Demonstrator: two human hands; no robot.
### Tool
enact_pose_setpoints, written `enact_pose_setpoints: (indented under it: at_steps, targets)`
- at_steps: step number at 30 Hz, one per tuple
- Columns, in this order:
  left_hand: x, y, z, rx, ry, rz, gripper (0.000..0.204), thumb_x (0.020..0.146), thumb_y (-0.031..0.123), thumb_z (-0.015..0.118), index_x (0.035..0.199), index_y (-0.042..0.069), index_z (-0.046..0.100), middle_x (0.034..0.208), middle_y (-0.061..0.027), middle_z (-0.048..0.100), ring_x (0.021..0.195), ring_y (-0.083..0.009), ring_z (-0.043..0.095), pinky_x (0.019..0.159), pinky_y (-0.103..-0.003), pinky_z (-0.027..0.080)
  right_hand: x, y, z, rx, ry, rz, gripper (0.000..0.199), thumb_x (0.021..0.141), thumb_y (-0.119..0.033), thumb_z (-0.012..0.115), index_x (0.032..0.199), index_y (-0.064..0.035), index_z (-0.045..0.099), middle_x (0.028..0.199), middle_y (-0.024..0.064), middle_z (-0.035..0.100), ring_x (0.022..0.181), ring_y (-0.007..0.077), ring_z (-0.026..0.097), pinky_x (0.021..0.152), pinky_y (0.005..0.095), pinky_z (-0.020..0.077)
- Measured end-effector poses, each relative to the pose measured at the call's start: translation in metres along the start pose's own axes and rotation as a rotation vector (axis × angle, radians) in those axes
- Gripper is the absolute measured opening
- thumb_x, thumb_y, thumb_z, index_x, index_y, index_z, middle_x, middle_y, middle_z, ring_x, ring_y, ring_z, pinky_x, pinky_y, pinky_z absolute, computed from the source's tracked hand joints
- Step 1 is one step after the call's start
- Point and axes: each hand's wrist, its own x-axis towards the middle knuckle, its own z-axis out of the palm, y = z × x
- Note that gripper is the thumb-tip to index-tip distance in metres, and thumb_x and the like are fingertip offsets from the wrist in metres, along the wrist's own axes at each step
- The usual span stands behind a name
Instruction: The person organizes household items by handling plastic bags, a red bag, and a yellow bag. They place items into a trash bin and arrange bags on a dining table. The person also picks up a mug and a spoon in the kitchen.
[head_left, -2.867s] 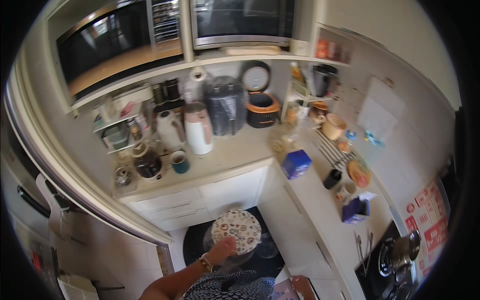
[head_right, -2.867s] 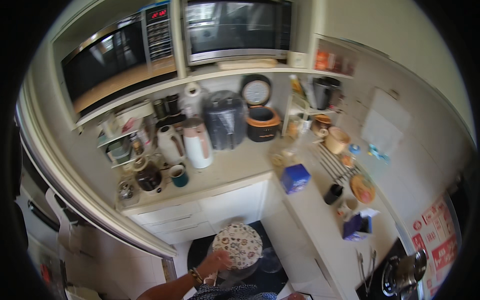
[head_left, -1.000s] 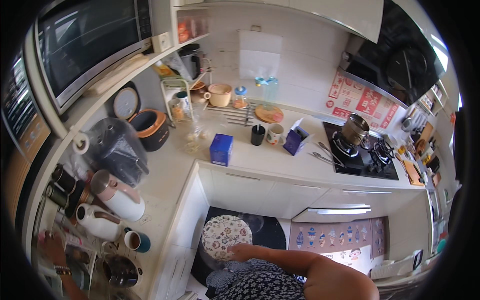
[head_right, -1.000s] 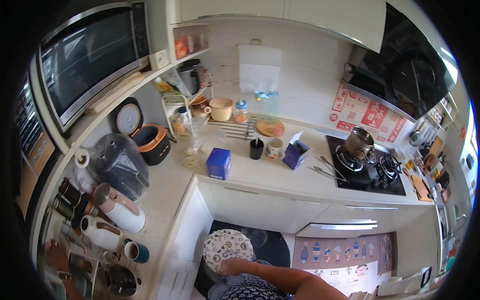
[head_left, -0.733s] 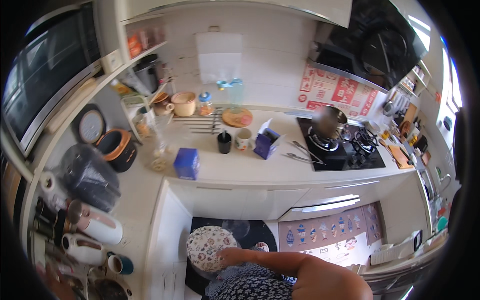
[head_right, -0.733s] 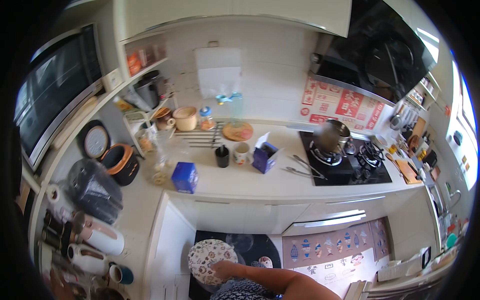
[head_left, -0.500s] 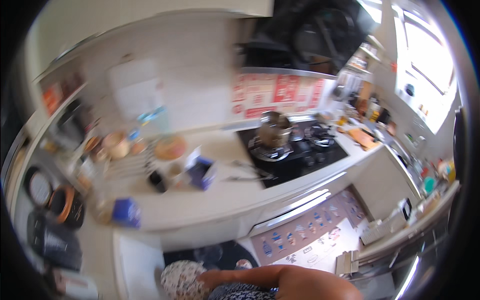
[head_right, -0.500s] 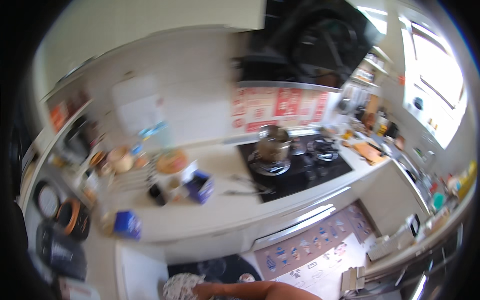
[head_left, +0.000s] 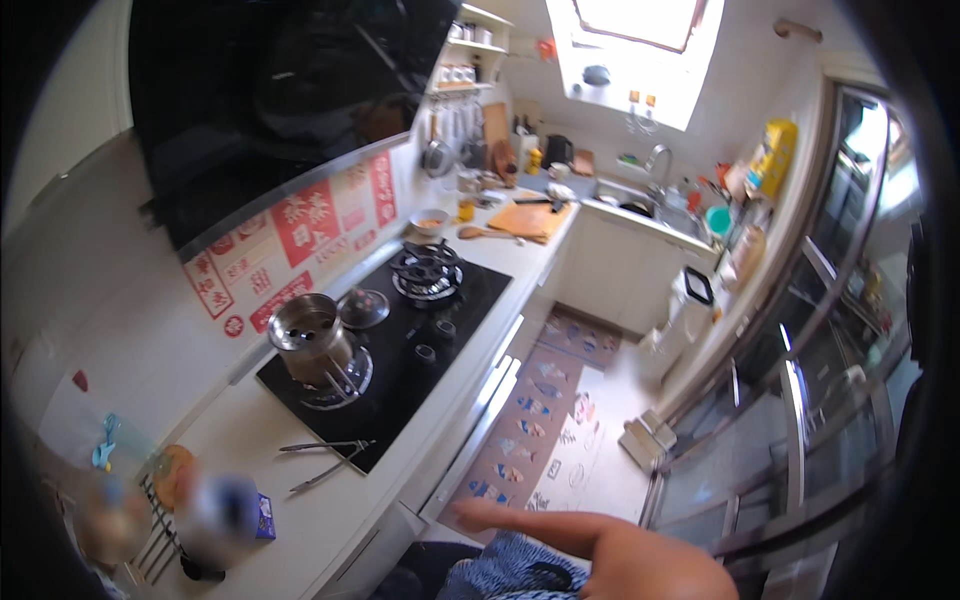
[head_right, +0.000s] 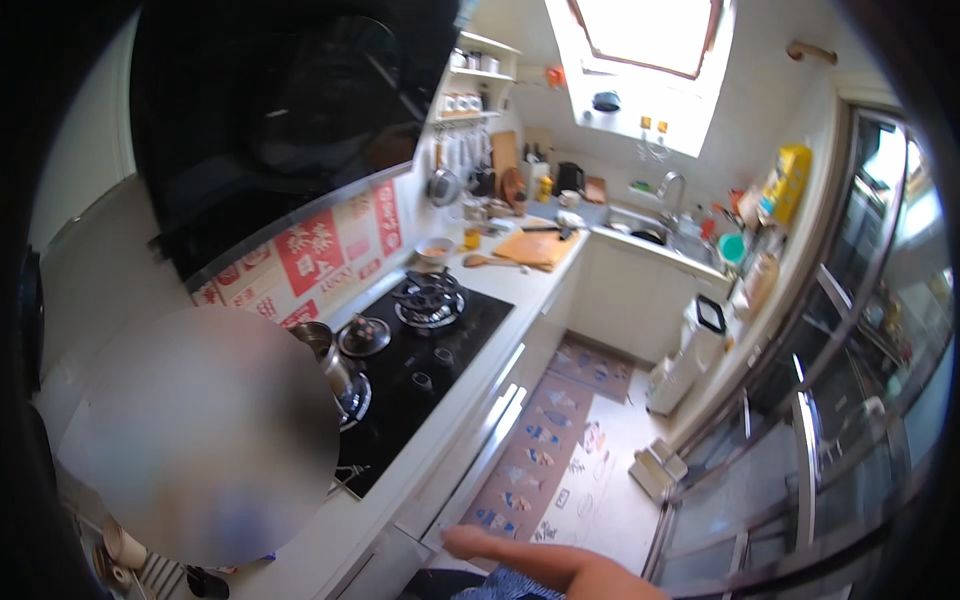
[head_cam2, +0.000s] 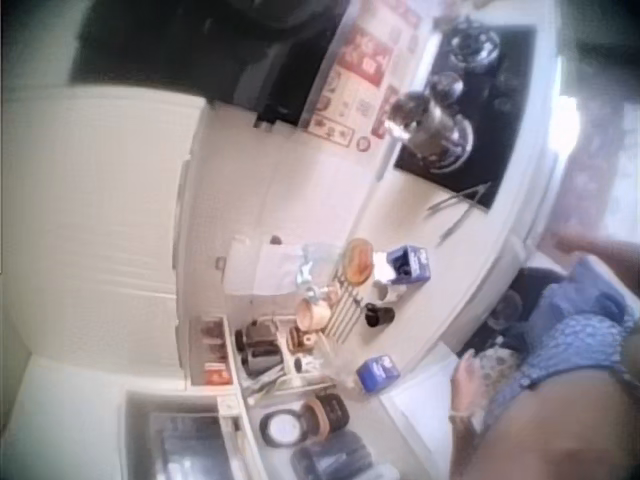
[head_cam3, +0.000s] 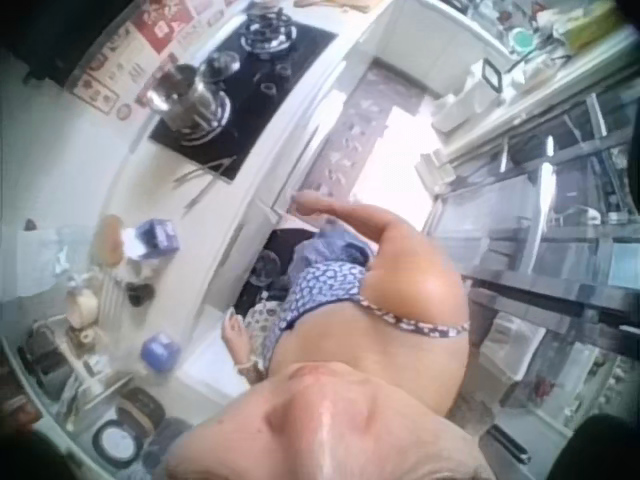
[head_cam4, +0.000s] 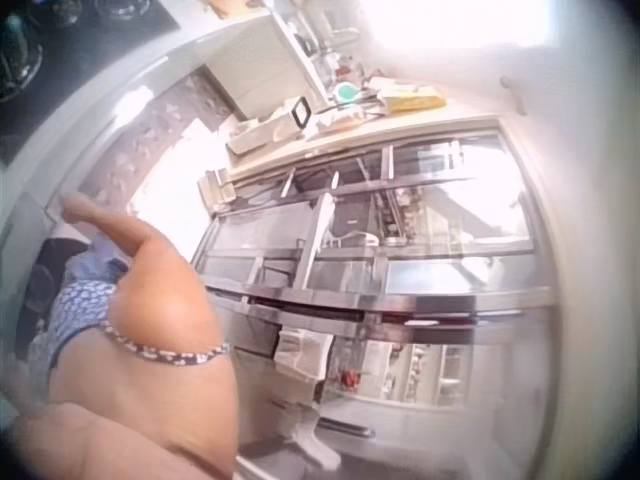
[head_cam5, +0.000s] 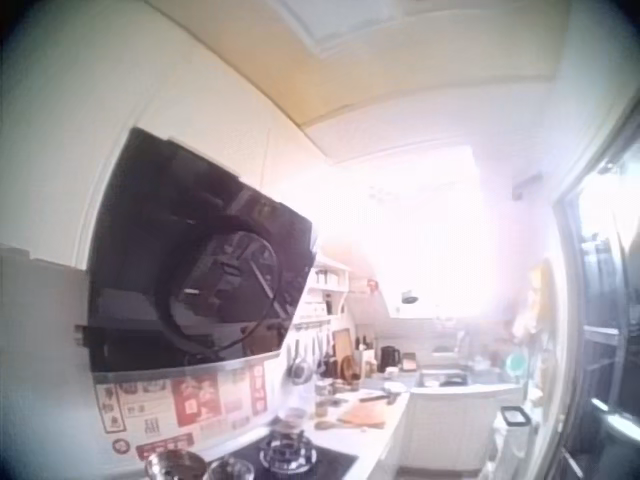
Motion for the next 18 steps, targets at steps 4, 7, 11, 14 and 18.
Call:
enact_pose_setpoints:
  at_steps: [4, 7, 11, 14, 18]
  targets:
    - [0.047, 0.028, 0.026, 0.127, -0.228, 0.011, 0.032, 0.085, 0.021, 0.053, 0.109, 0.001, 0.053, 0.093, -0.0175, 0.062, 0.084, -0.0258, 0.061, 0.073, -0.033, 0.047, -0.084, 0.055, 0.032, 0.127, 0.060, 0.239, 0.026, 0.075, -0.020, 0.048, 0.089, 0.0005, 0.056, 0.084, 0.0229, 0.059, 0.080, 0.0387, 0.056, 0.069, 0.0450, 0.0449]
    - [0.077, 0.064, 0.063, 0.202, -0.335, 0.134, 0.033, 0.085, 0.024, 0.051, 0.110, 0.003, 0.054, 0.092, -0.0175, 0.062, 0.083, -0.0292, 0.061, 0.071, -0.035, 0.047, -0.163, 0.120, 0.084, 0.124, -0.145, 0.335, 0.030, 0.076, -0.025, 0.045, 0.085, -0.0002, 0.060, 0.083, 0.0230, 0.059, 0.079, 0.0376, 0.057, 0.070, 0.0445, 0.0443]
    - [0.101, 0.102, 0.115, 0.147, -0.445, 0.269, 0.032, 0.085, 0.025, 0.050, 0.109, 0.005, 0.054, 0.091, -0.0182, 0.061, 0.084, -0.0310, 0.060, 0.070, -0.036, 0.047, -0.239, 0.220, 0.161, 0.276, -0.308, 0.780, 0.032, 0.069, -0.028, 0.052, 0.071, 0.0016, 0.064, 0.067, 0.0168, 0.061, 0.058, 0.0249, 0.060, 0.057, 0.0347, 0.0485]
    - [0.116, 0.135, 0.158, 0.152, -0.480, 0.417, 0.031, 0.084, 0.024, 0.051, 0.108, 0.005, 0.055, 0.092, -0.0183, 0.061, 0.084, -0.0313, 0.059, 0.072, -0.036, 0.047, -0.272, 0.244, 0.145, 0.479, -0.326, 1.071, 0.030, 0.070, -0.027, 0.054, 0.081, -0.0001, 0.064, 0.070, 0.0134, 0.063, 0.064, 0.0254, 0.062, 0.061, 0.0325, 0.0503]
    - [0.150, 0.191, 0.239, 0.271, -0.618, 0.466, 0.029, 0.083, 0.023, 0.053, 0.106, 0.006, 0.056, 0.096, -0.0178, 0.060, 0.085, -0.0319, 0.058, 0.074, -0.037, 0.046, -0.270, 0.318, 0.155, 0.734, -0.211, 1.046, 0.031, 0.072, -0.029, 0.054, 0.080, -0.0008, 0.064, 0.072, 0.0111, 0.064, 0.063, 0.0231, 0.061, 0.059, 0.0323, 0.0497]
